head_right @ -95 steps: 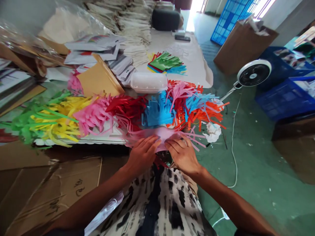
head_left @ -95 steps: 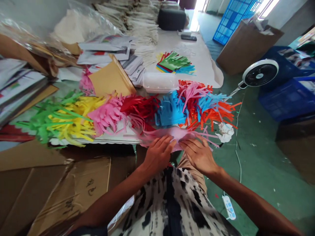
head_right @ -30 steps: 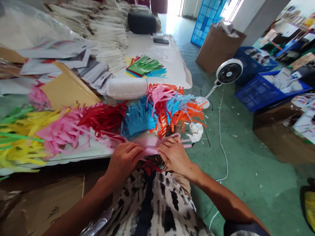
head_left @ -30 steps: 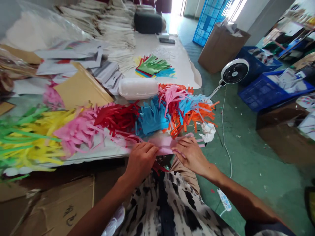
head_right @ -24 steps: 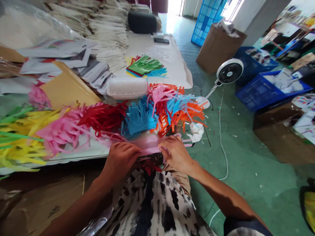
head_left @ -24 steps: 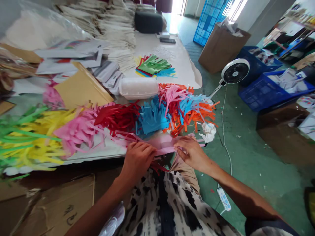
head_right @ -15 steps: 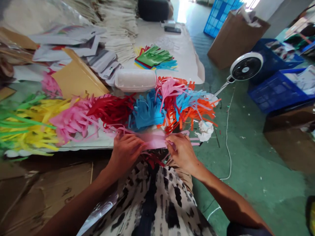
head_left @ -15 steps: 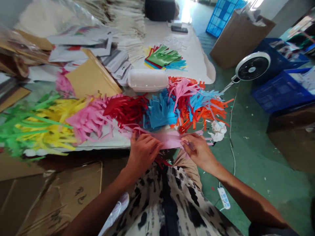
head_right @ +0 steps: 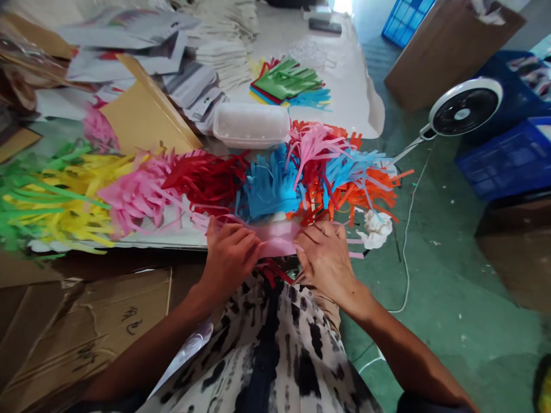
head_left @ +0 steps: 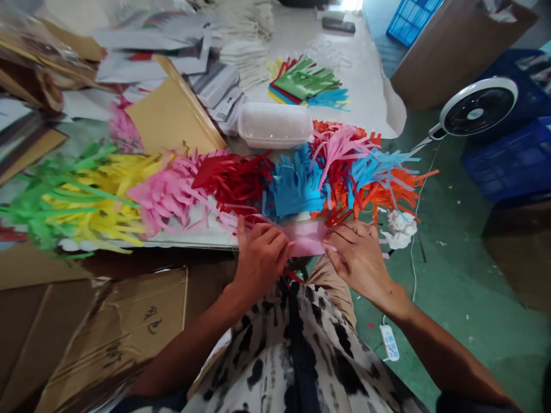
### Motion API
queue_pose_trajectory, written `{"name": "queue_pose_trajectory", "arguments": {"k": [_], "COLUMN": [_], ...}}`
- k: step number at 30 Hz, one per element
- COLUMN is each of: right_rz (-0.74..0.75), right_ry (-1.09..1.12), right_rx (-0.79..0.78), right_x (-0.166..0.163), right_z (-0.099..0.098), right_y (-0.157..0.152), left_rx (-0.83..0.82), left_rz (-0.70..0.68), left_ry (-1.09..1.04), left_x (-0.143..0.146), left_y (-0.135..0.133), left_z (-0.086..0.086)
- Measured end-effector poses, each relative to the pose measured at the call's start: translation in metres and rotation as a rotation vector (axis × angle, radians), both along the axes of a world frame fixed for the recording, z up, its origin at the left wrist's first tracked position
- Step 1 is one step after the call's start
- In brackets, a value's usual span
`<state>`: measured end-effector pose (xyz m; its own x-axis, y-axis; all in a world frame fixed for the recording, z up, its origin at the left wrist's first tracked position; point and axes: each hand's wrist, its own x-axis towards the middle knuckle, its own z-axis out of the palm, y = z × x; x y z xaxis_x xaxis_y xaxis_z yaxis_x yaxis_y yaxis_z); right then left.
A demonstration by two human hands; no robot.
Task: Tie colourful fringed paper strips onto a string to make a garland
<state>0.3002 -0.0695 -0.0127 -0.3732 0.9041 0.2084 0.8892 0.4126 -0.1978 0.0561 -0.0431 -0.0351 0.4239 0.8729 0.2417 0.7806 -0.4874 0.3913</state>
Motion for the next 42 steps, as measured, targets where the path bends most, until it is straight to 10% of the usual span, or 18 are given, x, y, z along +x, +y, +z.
{"name": "queue_pose_trajectory", "arguments": {"k": [34,38,42], "right_rz": [-0.300,-0.307,-0.289], "right_ry": [0.016,0.037,0.022], "right_rx": [-0.128,-0.114,-0.063], "right_x": [-0.010,-0.010,-0.009], "right_z": [-0.019,-0.020,-0.025], "right_y": [-0.006,-0.005,0.001], "left_rx": [0.102,0.280,0.337], "left_rz": [-0.017,0.063,-0.143], "left_ry": [0.185,0.076,0.039], "left_x": [-0.007,-0.015,-0.005], "left_y": [0.033,0.019,-0.014], "left_z": [0.007,0.015,0.009]}}
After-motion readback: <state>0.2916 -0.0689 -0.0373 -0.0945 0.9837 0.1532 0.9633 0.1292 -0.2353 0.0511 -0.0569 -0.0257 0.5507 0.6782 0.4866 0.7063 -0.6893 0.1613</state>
